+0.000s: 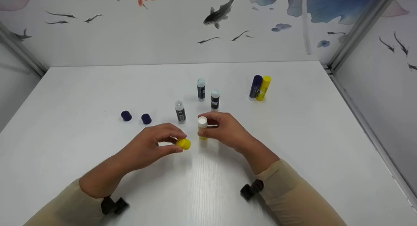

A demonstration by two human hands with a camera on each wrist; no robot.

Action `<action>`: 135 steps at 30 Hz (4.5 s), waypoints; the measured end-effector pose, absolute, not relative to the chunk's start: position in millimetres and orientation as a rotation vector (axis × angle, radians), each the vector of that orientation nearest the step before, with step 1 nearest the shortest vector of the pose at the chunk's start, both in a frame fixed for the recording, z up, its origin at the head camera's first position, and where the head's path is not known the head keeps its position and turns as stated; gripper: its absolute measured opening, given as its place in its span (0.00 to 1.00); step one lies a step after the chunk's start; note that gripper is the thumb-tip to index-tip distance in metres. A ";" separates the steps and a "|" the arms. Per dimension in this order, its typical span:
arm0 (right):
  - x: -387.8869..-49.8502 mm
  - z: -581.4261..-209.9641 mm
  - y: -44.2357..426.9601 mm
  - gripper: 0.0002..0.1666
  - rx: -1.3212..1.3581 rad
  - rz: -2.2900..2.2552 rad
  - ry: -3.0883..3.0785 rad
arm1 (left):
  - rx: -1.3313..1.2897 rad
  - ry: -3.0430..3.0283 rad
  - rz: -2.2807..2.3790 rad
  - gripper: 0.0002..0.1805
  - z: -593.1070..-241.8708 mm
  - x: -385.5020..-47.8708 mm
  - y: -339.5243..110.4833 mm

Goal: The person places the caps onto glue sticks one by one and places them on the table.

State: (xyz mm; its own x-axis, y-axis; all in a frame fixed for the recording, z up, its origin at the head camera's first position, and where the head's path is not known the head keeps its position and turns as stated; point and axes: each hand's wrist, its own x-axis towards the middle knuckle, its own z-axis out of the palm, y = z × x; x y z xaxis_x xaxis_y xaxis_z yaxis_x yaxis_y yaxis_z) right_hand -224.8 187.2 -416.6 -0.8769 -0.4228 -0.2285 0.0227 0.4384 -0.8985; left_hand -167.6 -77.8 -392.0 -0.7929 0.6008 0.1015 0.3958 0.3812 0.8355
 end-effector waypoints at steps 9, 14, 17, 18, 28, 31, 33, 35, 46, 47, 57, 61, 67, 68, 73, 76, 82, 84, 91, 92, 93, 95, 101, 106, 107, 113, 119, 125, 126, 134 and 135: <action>-229.0 -421.2 189.9 0.33 -0.339 -1.438 2.248 | 0.864 2.462 1.376 0.17 -390.9 -167.3 -77.5; -229.1 -423.6 191.3 0.33 -0.357 -1.477 2.215 | 0.877 2.481 1.387 0.17 -391.5 -166.9 -77.3; -228.5 -424.8 192.0 0.31 -0.366 -1.500 2.196 | 0.888 2.484 1.394 0.17 -391.9 -166.5 -77.4; -228.3 -425.0 192.0 0.31 -0.370 -1.504 2.192 | 0.890 2.484 1.397 0.17 -392.0 -166.4 -77.4; -227.8 -425.0 191.0 0.26 -0.355 -1.486 2.211 | 0.906 2.471 1.432 0.17 -391.7 -165.3 -77.6; -227.8 -425.4 191.0 0.25 -0.347 -1.493 2.207 | 0.902 2.475 1.436 0.17 -390.7 -164.5 -77.5; -227.7 -425.3 191.0 0.24 -0.340 -1.498 2.204 | 0.895 2.478 1.439 0.17 -390.2 -164.2 -77.4; -227.7 -424.9 191.1 0.24 -0.340 -1.497 2.206 | 0.890 2.479 1.437 0.17 -389.8 -164.0 -77.4; -227.7 -423.6 191.1 0.24 -0.335 -1.487 2.225 | 0.889 2.490 1.431 0.17 -388.8 -164.4 -77.0; -227.7 -423.6 191.1 0.24 -0.336 -1.486 2.227 | 0.893 2.490 1.433 0.17 -388.8 -164.4 -77.0; -226.1 -422.2 191.8 0.24 -0.345 -1.494 2.226 | 0.939 2.506 1.456 0.18 -390.7 -165.1 -78.0; -224.3 -420.3 191.9 0.24 -0.356 -1.500 2.231 | 0.963 2.504 1.481 0.17 -390.8 -164.8 -78.4; -220.0 -414.4 192.0 0.25 -0.370 -1.475 2.257 | 0.967 2.525 1.506 0.17 -390.5 -164.3 -78.6; -219.1 -413.1 192.2 0.25 -0.375 -1.471 2.262 | 0.968 2.529 1.510 0.17 -390.5 -164.2 -78.6; -214.6 -406.3 192.8 0.25 -0.410 -1.466 2.270 | 0.967 2.561 1.542 0.18 -390.3 -163.3 -78.2; -211.9 -402.3 193.0 0.25 -0.435 -1.471 2.270 | 0.963 2.579 1.584 0.18 -390.4 -163.2 -77.9; -207.8 -396.0 193.1 0.23 -0.477 -1.459 2.285 | 0.934 2.599 1.668 0.18 -389.9 -163.2 -78.5; -206.7 -394.2 192.8 0.22 -0.493 -1.454 2.289 | 0.925 2.601 1.689 0.18 -389.8 -163.3 -78.8; -201.9 -390.6 191.9 0.21 -0.573 -1.404 2.329 | 0.891 2.579 1.740 0.18 -389.2 -163.0 -78.2; -201.3 -390.5 191.6 0.21 -0.584 -1.394 2.335 | 0.888 2.576 1.741 0.17 -389.4 -162.9 -78.1; -200.6 -390.3 191.4 0.21 -0.601 -1.386 2.342 | 0.886 2.572 1.744 0.17 -389.5 -162.8 -78.1; -199.2 -389.4 190.9 0.20 -0.628 -1.368 2.359 | 0.885 2.564 1.747 0.17 -389.6 -162.6 -78.1; -195.9 -387.5 189.6 0.18 -0.698 -1.355 2.385 | 0.888 2.562 1.744 0.18 -390.2 -161.8 -78.2; -194.2 -388.1 188.7 0.19 -0.717 -1.369 2.376 | 0.884 2.556 1.750 0.18 -390.7 -161.5 -77.9; -193.8 -387.9 188.6 0.20 -0.721 -1.369 2.377 | 0.880 2.553 1.750 0.18 -390.5 -161.4 -77.8; -192.0 -387.5 188.3 0.19 -0.736 -1.340 2.399 | 0.894 2.551 1.732 0.17 -391.1 -161.5 -76.9; -190.1 -388.1 188.2 0.18 -0.774 -1.311 2.417 | 0.922 2.541 1.721 0.18 -391.8 -161.1 -76.6; -187.3 -386.2 187.5 0.18 -0.814 -1.257 2.443 | 0.966 2.507 1.716 0.18 -392.7 -161.2 -76.7; -187.0 -385.9 187.3 0.18 -0.817 -1.245 2.448 | 0.968 2.504 1.713 0.18 -392.6 -161.0 -76.8; -185.5 -384.6 186.5 0.19 -0.804 -1.195 2.472 | 0.983 2.513 1.683 0.18 -391.9 -159.9 -77.1; -185.3 -384.5 186.5 0.20 -0.806 -1.192 2.475 | 0.988 2.515 1.680 0.18 -391.8 -159.8 -77.0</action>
State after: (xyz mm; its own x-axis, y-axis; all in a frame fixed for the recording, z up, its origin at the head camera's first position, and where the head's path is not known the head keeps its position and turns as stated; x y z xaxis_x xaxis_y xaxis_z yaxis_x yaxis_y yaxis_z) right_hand -185.3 186.5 -384.5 -0.8058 -0.5921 -0.0079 -0.3630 0.5045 -0.7834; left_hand -159.8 -77.0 -391.8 -0.8063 0.4698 0.3593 0.5119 0.2500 0.8219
